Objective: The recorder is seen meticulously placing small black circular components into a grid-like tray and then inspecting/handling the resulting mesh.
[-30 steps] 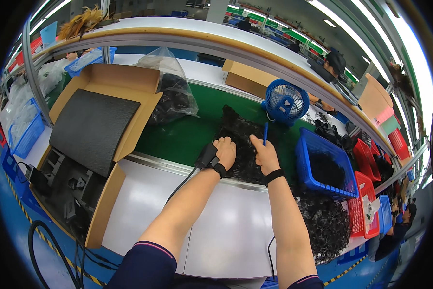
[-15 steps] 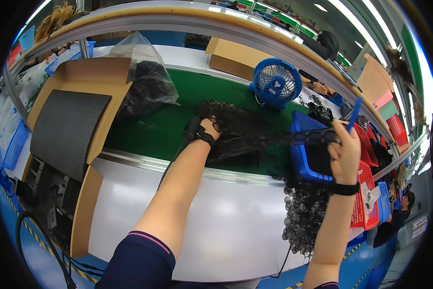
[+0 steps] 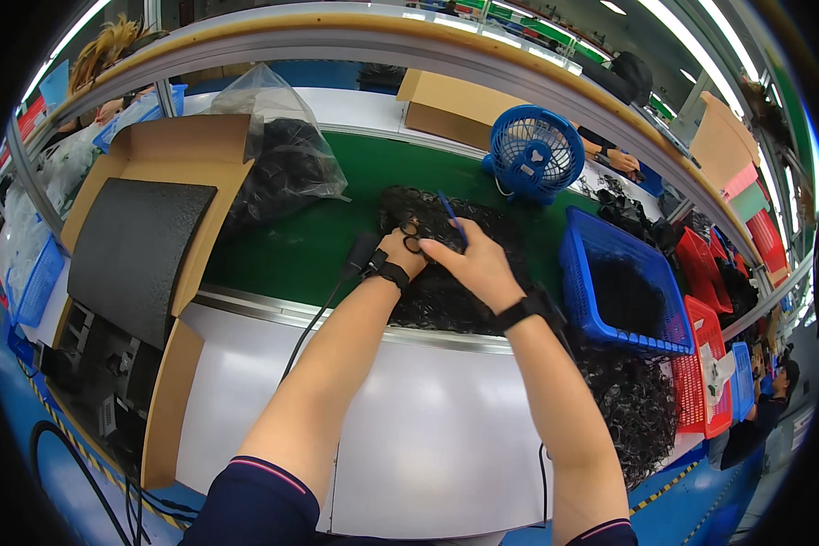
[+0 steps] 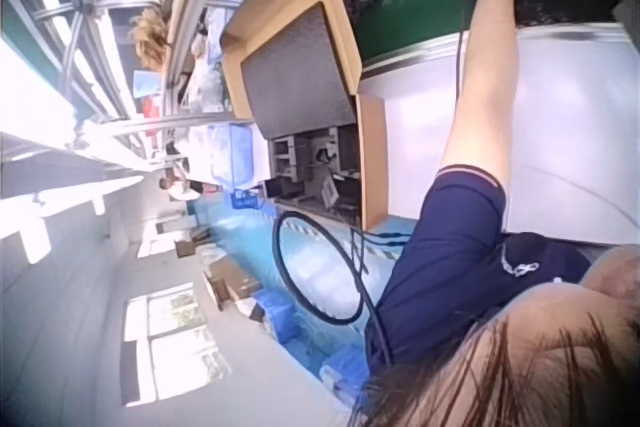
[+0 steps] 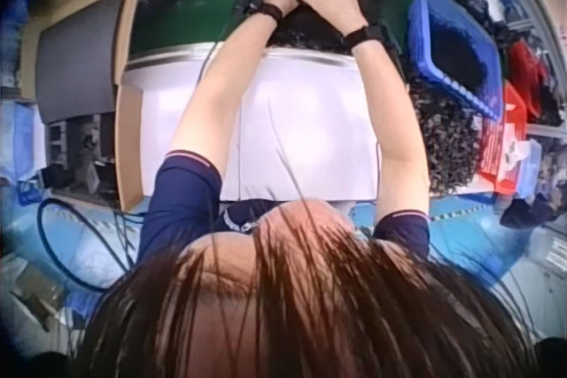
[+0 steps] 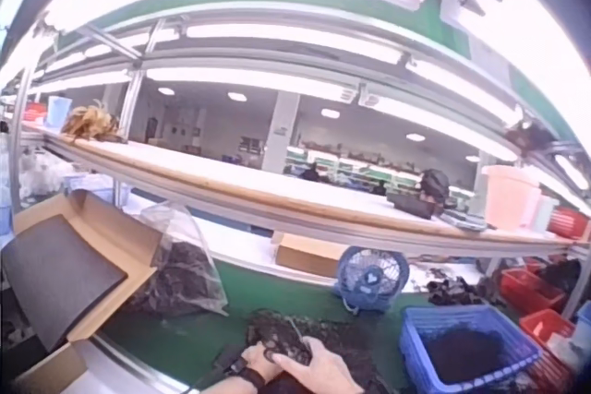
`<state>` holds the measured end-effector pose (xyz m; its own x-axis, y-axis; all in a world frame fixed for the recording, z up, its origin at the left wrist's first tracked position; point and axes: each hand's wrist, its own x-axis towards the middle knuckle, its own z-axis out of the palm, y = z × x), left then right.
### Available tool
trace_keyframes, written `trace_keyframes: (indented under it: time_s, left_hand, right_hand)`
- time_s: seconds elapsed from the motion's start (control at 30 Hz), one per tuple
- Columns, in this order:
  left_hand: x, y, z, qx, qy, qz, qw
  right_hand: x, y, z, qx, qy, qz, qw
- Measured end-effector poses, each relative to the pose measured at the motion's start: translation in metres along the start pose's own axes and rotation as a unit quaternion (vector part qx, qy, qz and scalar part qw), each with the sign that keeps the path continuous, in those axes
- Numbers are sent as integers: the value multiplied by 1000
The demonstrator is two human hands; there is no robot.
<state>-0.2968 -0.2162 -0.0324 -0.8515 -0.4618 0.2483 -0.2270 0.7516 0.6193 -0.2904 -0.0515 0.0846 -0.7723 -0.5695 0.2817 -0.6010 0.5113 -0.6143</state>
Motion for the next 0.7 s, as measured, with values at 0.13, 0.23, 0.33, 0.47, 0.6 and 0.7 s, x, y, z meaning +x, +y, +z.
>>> trace_keyframes:
  time_s: [0.13,0.23,0.33,0.47,0.6,0.7]
  left_hand:
    - [7,-20,22,53,31,-45,997]
    - [1,-11,21,90,36,-7,995]
    - [-6,11,6,151,14,-11,988]
    - [1,29,10,107,6,1,994]
    - [24,-5,17,148,-24,-39,988]
    - [36,3,22,149,-53,-59,986]
  right_hand:
    - [41,0,79,-105,-52,108,987]
    - [55,26,93,-79,1,73,994]
    - [54,40,78,-138,72,26,987]
    - [79,124,22,160,298,75,938]
    - [43,51,-44,560,177,260,766]
    - [4,39,-98,606,274,256,702]
